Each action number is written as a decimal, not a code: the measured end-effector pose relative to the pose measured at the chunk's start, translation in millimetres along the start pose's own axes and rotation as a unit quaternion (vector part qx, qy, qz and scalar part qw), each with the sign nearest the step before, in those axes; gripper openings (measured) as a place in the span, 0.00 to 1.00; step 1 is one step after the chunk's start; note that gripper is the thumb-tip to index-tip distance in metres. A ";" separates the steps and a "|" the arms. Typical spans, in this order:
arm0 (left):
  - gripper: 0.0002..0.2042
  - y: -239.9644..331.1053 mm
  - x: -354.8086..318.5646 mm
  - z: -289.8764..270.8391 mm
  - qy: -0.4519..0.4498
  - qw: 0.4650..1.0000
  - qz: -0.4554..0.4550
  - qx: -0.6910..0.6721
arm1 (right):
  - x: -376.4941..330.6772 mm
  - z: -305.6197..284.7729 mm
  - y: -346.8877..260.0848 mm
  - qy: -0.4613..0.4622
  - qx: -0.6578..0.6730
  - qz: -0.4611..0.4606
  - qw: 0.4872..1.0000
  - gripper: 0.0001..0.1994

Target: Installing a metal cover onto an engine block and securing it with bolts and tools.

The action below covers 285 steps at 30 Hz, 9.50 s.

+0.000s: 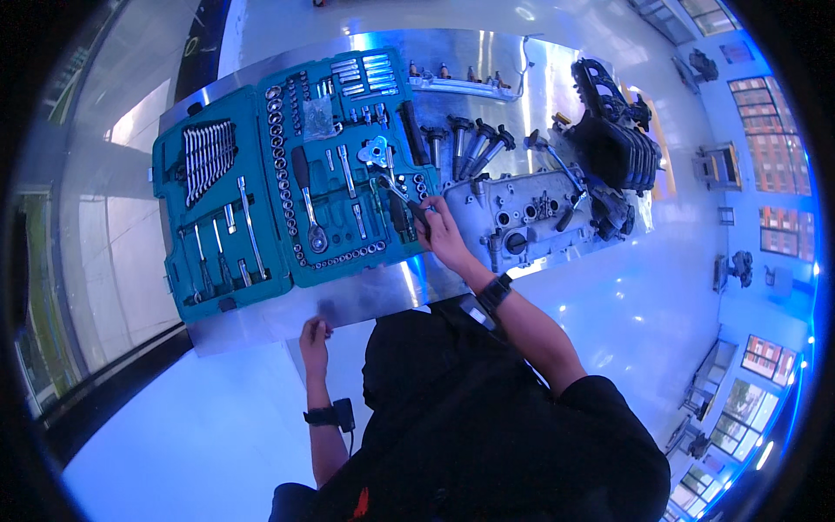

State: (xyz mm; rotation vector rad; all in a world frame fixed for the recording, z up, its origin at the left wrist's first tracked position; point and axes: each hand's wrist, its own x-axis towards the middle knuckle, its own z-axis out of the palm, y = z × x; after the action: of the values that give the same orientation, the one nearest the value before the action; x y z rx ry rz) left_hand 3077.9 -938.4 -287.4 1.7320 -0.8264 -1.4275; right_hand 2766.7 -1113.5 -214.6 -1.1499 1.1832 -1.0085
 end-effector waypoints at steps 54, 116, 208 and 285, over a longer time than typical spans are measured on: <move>0.11 81.7 84.6 5.7 0.024 0.804 0.391 0.448 | -126.4 -46.4 -44.0 -0.136 -0.154 0.246 0.947 0.18; 0.15 206.0 99.8 101.5 0.033 0.924 0.280 0.258 | -7.5 -22.3 -56.3 -0.120 -0.104 -0.161 0.974 0.14; 0.17 -553.9 -975.5 728.9 0.695 0.448 0.129 -0.548 | -1118.4 -447.6 246.3 -0.772 -0.355 0.051 0.525 0.14; 0.14 -586.4 -1023.5 730.5 0.467 0.606 0.184 -0.617 | -1143.6 -488.2 252.8 -0.559 -0.189 0.496 0.637 0.14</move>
State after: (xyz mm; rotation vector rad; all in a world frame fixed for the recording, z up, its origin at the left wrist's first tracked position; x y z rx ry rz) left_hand 2194.1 129.6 -345.1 0.7956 0.4039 -0.3170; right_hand 2138.9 -13.9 -297.4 -0.8893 0.7122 0.8190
